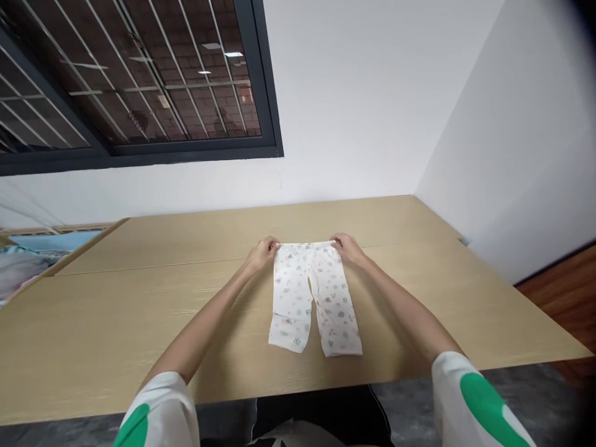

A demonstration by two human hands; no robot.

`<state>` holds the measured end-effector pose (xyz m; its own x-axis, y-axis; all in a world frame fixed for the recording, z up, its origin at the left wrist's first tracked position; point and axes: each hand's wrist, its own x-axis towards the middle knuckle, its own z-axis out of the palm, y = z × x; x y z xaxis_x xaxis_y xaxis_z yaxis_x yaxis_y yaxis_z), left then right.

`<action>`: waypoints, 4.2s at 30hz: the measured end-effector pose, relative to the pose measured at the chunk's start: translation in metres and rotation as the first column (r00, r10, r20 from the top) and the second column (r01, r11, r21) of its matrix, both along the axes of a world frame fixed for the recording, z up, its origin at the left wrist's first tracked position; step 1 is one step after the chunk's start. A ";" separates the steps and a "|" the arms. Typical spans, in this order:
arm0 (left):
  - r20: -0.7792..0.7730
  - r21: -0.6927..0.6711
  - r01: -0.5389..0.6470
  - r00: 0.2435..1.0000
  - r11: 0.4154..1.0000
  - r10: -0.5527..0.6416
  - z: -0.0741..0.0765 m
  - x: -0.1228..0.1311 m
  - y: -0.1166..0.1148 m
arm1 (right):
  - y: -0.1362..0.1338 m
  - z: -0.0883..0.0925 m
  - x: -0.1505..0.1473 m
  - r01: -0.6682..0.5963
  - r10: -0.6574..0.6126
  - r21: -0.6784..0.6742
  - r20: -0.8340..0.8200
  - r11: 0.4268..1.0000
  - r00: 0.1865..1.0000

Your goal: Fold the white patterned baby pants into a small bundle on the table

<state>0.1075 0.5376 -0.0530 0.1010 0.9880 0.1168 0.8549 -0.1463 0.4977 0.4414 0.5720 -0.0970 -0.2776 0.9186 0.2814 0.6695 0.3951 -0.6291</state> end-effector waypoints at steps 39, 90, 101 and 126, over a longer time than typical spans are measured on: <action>-0.192 -0.286 0.419 0.856 0.862 -0.480 -0.095 0.205 -0.127 | 0.120 -0.078 -0.022 0.295 -0.302 -0.177 -0.018 0.939 0.953; -0.334 0.263 -0.098 0.924 0.960 0.186 -0.138 0.071 -0.251 | -0.059 -0.077 -0.153 -0.631 0.614 0.011 0.214 0.776 0.759; -0.339 0.253 -0.082 0.926 0.964 0.168 -0.138 0.070 -0.254 | 0.063 -0.087 -0.158 -0.370 0.348 0.059 0.232 0.927 0.908; -0.325 0.244 0.067 0.945 0.967 0.017 -0.132 0.061 -0.288 | -0.216 -0.058 -0.064 -0.496 0.494 0.023 0.071 0.868 0.867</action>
<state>0.1684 0.2499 -0.1845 0.1988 0.9280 0.3152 0.9572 -0.2529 0.1409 0.3776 0.3563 -0.1547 -0.7107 0.6444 0.2824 0.4155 0.7083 -0.5707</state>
